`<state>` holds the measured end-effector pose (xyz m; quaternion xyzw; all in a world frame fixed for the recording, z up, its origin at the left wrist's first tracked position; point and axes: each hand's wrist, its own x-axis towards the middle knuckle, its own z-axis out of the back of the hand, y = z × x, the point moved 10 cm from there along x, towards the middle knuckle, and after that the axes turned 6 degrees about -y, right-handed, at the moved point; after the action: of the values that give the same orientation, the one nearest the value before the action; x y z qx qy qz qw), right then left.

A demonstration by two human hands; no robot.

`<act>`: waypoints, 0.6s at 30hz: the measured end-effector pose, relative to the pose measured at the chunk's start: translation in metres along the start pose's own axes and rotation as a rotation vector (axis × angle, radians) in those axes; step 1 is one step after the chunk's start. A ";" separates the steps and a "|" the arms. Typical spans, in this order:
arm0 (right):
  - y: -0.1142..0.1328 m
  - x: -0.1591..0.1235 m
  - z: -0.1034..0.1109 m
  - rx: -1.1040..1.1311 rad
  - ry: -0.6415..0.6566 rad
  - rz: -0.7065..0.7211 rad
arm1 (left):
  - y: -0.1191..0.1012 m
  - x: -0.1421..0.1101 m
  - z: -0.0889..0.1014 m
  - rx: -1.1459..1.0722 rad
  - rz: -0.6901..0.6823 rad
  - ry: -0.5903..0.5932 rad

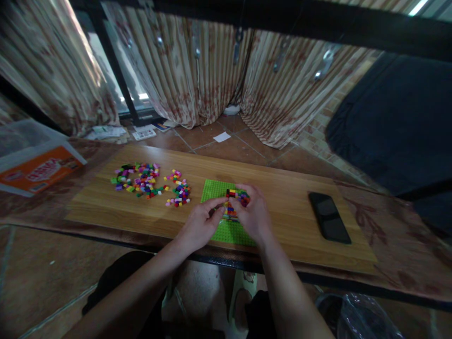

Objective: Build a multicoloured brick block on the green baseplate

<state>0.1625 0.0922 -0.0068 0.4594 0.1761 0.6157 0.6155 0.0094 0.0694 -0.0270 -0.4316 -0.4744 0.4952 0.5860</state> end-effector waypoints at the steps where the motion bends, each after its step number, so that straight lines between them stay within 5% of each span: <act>1: -0.003 0.000 -0.002 0.008 0.004 -0.034 | -0.001 0.000 0.000 0.026 -0.011 0.002; 10: -0.031 -0.002 -0.015 0.216 0.009 -0.361 | 0.000 -0.001 -0.001 0.035 -0.001 0.014; 18: -0.031 -0.002 -0.017 0.249 0.000 -0.403 | 0.000 0.000 0.002 -0.001 -0.005 -0.012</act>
<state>0.1674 0.1019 -0.0405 0.4874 0.3388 0.4540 0.6645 0.0075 0.0694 -0.0263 -0.4277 -0.4792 0.4963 0.5841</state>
